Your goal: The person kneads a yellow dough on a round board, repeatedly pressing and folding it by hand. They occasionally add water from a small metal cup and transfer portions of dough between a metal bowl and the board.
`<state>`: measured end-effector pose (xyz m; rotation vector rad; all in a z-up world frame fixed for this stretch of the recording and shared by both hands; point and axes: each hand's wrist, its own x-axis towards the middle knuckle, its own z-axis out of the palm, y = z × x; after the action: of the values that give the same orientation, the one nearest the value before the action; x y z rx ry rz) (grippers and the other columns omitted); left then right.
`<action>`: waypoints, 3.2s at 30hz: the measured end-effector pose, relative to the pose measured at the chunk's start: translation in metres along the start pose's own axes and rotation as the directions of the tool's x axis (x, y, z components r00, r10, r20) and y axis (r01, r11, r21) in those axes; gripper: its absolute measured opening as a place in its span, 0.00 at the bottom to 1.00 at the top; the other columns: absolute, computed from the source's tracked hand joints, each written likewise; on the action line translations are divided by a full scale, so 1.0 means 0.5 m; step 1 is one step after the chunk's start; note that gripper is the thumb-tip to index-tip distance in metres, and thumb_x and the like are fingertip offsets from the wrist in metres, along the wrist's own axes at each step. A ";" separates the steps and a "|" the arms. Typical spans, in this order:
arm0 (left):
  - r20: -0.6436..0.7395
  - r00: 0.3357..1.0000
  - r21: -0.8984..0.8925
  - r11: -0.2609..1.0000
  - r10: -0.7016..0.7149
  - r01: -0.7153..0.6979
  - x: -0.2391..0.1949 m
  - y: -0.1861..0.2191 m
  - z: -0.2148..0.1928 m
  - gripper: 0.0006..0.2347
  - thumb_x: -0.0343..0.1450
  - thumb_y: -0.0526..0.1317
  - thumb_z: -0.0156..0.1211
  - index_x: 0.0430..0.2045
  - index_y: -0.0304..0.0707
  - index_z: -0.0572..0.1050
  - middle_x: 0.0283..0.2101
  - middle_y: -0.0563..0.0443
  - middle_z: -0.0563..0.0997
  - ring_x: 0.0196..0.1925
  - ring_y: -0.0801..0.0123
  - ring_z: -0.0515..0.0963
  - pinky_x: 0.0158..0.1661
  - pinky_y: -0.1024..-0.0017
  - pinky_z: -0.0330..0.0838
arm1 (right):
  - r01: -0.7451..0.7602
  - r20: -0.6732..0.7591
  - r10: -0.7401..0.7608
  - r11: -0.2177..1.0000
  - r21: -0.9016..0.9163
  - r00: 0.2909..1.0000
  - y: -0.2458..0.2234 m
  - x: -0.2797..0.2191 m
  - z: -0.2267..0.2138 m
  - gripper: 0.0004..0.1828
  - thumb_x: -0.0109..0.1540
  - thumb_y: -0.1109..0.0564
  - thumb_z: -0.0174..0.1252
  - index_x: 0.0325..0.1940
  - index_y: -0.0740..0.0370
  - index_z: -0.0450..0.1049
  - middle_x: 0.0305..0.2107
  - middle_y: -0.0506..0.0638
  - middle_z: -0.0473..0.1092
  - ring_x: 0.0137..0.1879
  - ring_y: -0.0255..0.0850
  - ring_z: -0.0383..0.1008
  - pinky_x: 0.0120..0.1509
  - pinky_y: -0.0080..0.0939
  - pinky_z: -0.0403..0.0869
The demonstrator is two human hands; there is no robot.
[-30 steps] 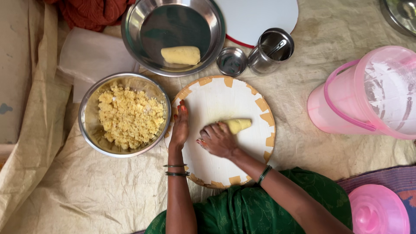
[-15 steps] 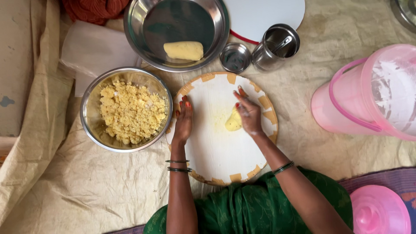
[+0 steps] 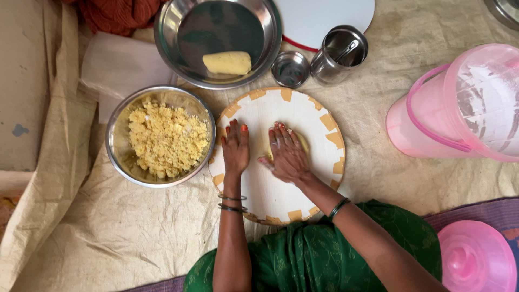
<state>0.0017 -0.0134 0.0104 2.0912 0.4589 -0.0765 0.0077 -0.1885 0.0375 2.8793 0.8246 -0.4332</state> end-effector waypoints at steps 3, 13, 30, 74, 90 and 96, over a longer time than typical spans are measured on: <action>-0.060 0.998 0.000 0.999 0.035 -0.035 -0.008 0.027 -0.013 0.30 0.78 0.58 0.31 0.69 0.33 0.59 0.72 0.36 0.63 0.76 0.49 0.56 0.72 0.52 0.41 | 0.051 0.019 -0.056 0.979 0.197 0.998 0.008 0.000 -0.063 0.52 0.64 0.25 0.40 0.80 0.63 0.41 0.77 0.62 0.38 0.82 0.55 0.36 0.76 0.55 0.37; -0.181 0.981 -0.199 0.979 -0.072 0.035 -0.015 0.065 -0.027 0.15 0.75 0.44 0.58 0.49 0.33 0.79 0.50 0.38 0.84 0.51 0.53 0.85 0.54 0.64 0.76 | 0.023 -0.210 0.194 0.679 0.733 0.958 0.111 -0.067 -0.124 0.21 0.62 0.54 0.62 0.61 0.48 0.73 0.57 0.49 0.69 0.54 0.44 0.75 0.53 0.44 0.79; -0.164 0.974 -0.087 0.981 0.157 -0.173 -0.021 0.106 0.001 0.11 0.68 0.32 0.63 0.44 0.35 0.82 0.48 0.38 0.85 0.44 0.54 0.85 0.44 0.64 0.78 | -0.438 0.090 0.430 0.863 0.253 0.898 0.531 0.374 -0.289 0.08 0.60 0.55 0.64 0.41 0.53 0.85 0.41 0.55 0.81 0.46 0.48 0.81 0.53 0.48 0.77; -0.059 0.992 -0.299 0.950 -0.114 0.092 -0.094 0.143 -0.021 0.19 0.73 0.41 0.57 0.58 0.33 0.73 0.58 0.36 0.78 0.61 0.51 0.77 0.60 0.62 0.68 | 0.171 -0.037 0.712 -0.118 0.978 0.702 0.463 -0.051 -0.263 0.03 0.64 0.72 0.57 0.41 0.73 0.76 0.30 0.60 0.76 0.30 0.43 0.79 0.35 0.36 0.80; 0.103 0.957 -0.821 0.521 -0.270 0.235 -0.052 0.052 0.046 0.24 0.76 0.45 0.41 0.66 0.28 0.63 0.71 0.41 0.67 0.75 0.61 0.62 0.71 0.64 0.48 | 0.406 -0.693 0.374 0.603 0.687 0.616 0.154 -0.281 -0.112 0.10 0.64 0.67 0.62 0.50 0.70 0.78 0.34 0.56 0.78 0.38 0.38 0.81 0.40 0.34 0.80; 0.126 0.959 -0.825 0.510 -0.253 0.243 -0.048 0.063 0.044 0.24 0.77 0.44 0.40 0.67 0.27 0.61 0.71 0.39 0.66 0.76 0.61 0.61 0.72 0.64 0.48 | 0.362 -0.416 0.630 0.221 0.906 0.656 0.170 -0.317 -0.101 0.09 0.65 0.70 0.59 0.50 0.75 0.76 0.34 0.61 0.77 0.37 0.41 0.79 0.40 0.37 0.80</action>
<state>-0.0066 -0.0535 0.0295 1.0466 0.6458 -0.0043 -0.0635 -0.3300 0.1364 4.4729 0.1314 0.7367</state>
